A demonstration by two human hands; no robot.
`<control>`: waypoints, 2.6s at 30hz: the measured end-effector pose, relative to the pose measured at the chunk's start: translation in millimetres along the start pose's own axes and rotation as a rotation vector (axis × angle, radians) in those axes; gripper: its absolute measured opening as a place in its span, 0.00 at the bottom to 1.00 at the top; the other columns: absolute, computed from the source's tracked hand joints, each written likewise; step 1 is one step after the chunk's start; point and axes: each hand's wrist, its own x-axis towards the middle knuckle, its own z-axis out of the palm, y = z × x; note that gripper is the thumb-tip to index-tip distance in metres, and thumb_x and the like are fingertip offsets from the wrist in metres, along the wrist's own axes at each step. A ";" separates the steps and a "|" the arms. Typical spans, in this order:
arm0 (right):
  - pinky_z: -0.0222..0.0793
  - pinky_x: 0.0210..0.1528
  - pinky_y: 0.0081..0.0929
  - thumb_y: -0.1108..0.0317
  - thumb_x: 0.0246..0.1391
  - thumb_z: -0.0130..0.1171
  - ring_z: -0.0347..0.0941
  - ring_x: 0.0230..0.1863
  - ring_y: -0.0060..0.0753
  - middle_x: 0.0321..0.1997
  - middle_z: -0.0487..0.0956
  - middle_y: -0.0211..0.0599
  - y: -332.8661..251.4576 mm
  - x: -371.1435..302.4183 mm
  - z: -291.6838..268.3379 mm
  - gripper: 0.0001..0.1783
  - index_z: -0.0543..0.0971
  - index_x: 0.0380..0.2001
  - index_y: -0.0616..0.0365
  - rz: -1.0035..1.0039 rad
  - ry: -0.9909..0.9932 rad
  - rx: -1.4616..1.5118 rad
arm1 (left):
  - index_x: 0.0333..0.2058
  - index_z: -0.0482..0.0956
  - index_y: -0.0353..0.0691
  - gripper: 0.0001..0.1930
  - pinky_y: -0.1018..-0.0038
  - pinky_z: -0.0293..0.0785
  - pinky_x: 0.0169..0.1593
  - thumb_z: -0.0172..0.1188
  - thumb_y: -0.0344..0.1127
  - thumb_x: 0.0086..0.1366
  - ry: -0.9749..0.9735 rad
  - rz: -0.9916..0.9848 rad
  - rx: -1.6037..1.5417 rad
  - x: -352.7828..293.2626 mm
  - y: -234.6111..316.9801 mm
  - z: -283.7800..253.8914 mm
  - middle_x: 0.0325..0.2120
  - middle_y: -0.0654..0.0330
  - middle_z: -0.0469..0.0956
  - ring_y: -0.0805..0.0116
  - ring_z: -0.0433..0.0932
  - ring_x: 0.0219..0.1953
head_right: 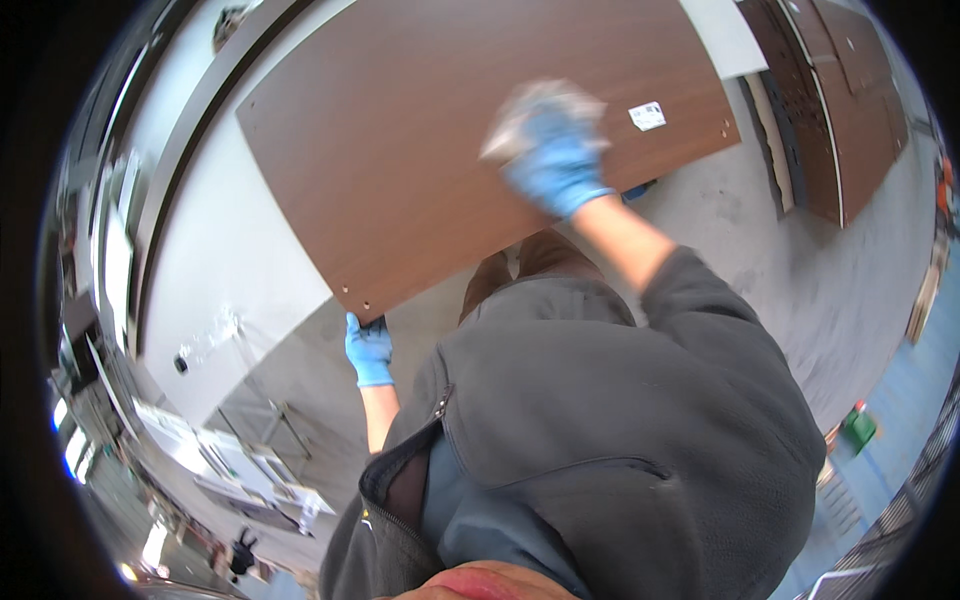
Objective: The person wipes a large brown wood panel with a cloth, then flips it to wipe the other side. They place the panel on a stack of similar panels and repeat the wiping process on another panel.
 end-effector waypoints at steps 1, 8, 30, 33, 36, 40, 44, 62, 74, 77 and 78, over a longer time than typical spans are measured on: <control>0.72 0.63 0.49 0.58 0.63 0.58 0.77 0.57 0.51 0.54 0.80 0.50 -65.1 8.9 3.8 0.17 0.82 0.47 0.59 -0.160 -0.080 0.090 | 0.69 0.72 0.36 0.27 0.52 0.62 0.78 0.58 0.47 0.80 -0.034 -0.013 -0.023 0.3 0.9 -0.5 0.67 0.51 0.75 0.51 0.72 0.69; 0.49 0.85 0.56 0.54 0.56 0.63 0.64 0.79 0.43 0.72 0.77 0.34 -290.2 36.4 66.2 0.25 0.84 0.56 0.47 -0.909 -0.189 0.496 | 0.72 0.71 0.39 0.27 0.55 0.65 0.77 0.52 0.46 0.82 -0.088 -0.064 0.023 4.3 12.3 -8.1 0.68 0.55 0.75 0.56 0.73 0.69; 0.70 0.60 0.53 0.54 0.67 0.51 0.75 0.59 0.56 0.55 0.79 0.56 128.3 141.8 26.8 0.23 0.80 0.51 0.62 0.351 0.066 -0.181 | 0.68 0.73 0.38 0.25 0.50 0.61 0.79 0.55 0.45 0.81 0.101 0.006 0.019 -8.5 2.6 10.8 0.68 0.51 0.75 0.50 0.73 0.69; 0.60 0.72 0.69 0.55 0.64 0.52 0.69 0.67 0.70 0.67 0.70 0.72 -79.5 181.8 56.4 0.36 0.72 0.64 0.76 -0.094 0.227 -0.162 | 0.66 0.75 0.37 0.24 0.50 0.65 0.77 0.56 0.45 0.81 0.119 0.041 0.027 -5.7 -0.4 5.1 0.67 0.51 0.76 0.51 0.74 0.68; 0.55 0.77 0.76 0.58 0.61 0.56 0.59 0.77 0.73 0.71 0.69 0.62 -239.8 130.4 79.8 0.33 0.75 0.65 0.68 -0.668 0.088 0.381 | 0.65 0.76 0.37 0.23 0.50 0.67 0.76 0.56 0.45 0.81 0.074 0.064 0.032 -2.8 -3.1 -2.7 0.66 0.52 0.77 0.53 0.75 0.67; 0.48 0.82 0.65 0.54 0.59 0.60 0.55 0.83 0.51 0.71 0.76 0.39 -329.3 60.9 90.3 0.26 0.84 0.56 0.56 -1.060 -0.284 0.510 | 0.64 0.76 0.38 0.21 0.52 0.69 0.73 0.55 0.43 0.81 0.193 0.039 -0.098 -3.2 -9.0 -4.9 0.64 0.53 0.78 0.55 0.76 0.65; 0.66 0.74 0.67 0.55 0.56 0.61 0.61 0.78 0.68 0.71 0.72 0.54 -274.6 139.0 94.0 0.32 0.79 0.60 0.62 -0.833 0.003 0.453 | 0.63 0.77 0.39 0.19 0.53 0.73 0.70 0.56 0.43 0.81 0.141 0.167 0.031 -9.5 -16.0 4.8 0.60 0.55 0.81 0.56 0.79 0.62; 0.74 0.47 0.53 0.42 0.72 0.50 0.80 0.46 0.50 0.46 0.83 0.46 192.3 265.2 55.3 0.26 0.83 0.46 0.52 0.425 0.381 -0.283 | 0.60 0.77 0.37 0.19 0.50 0.74 0.69 0.60 0.42 0.80 0.132 0.139 -0.067 -20.4 -13.5 22.4 0.59 0.54 0.81 0.53 0.79 0.61; 0.47 0.84 0.59 0.47 0.61 0.59 0.59 0.81 0.56 0.75 0.73 0.52 -359.5 187.1 153.8 0.34 0.84 0.59 0.64 -0.975 -0.180 0.558 | 0.64 0.73 0.33 0.22 0.49 0.67 0.73 0.51 0.43 0.83 0.074 0.174 -0.014 -23.9 -11.4 28.6 0.63 0.50 0.77 0.51 0.76 0.65; 0.48 0.84 0.60 0.47 0.59 0.60 0.58 0.83 0.51 0.74 0.75 0.50 -306.1 223.6 148.1 0.34 0.84 0.59 0.64 -1.001 -0.110 0.492 | 0.67 0.72 0.33 0.25 0.50 0.66 0.74 0.48 0.46 0.84 0.095 0.181 0.027 -24.8 -12.4 30.2 0.67 0.49 0.75 0.51 0.74 0.67; 0.49 0.84 0.61 0.46 0.58 0.60 0.59 0.82 0.52 0.73 0.76 0.48 -283.1 246.8 140.7 0.34 0.85 0.58 0.62 -0.931 -0.046 0.444 | 0.68 0.71 0.33 0.26 0.50 0.66 0.75 0.48 0.47 0.84 0.116 0.175 0.043 -24.7 -13.1 30.4 0.68 0.49 0.74 0.51 0.74 0.68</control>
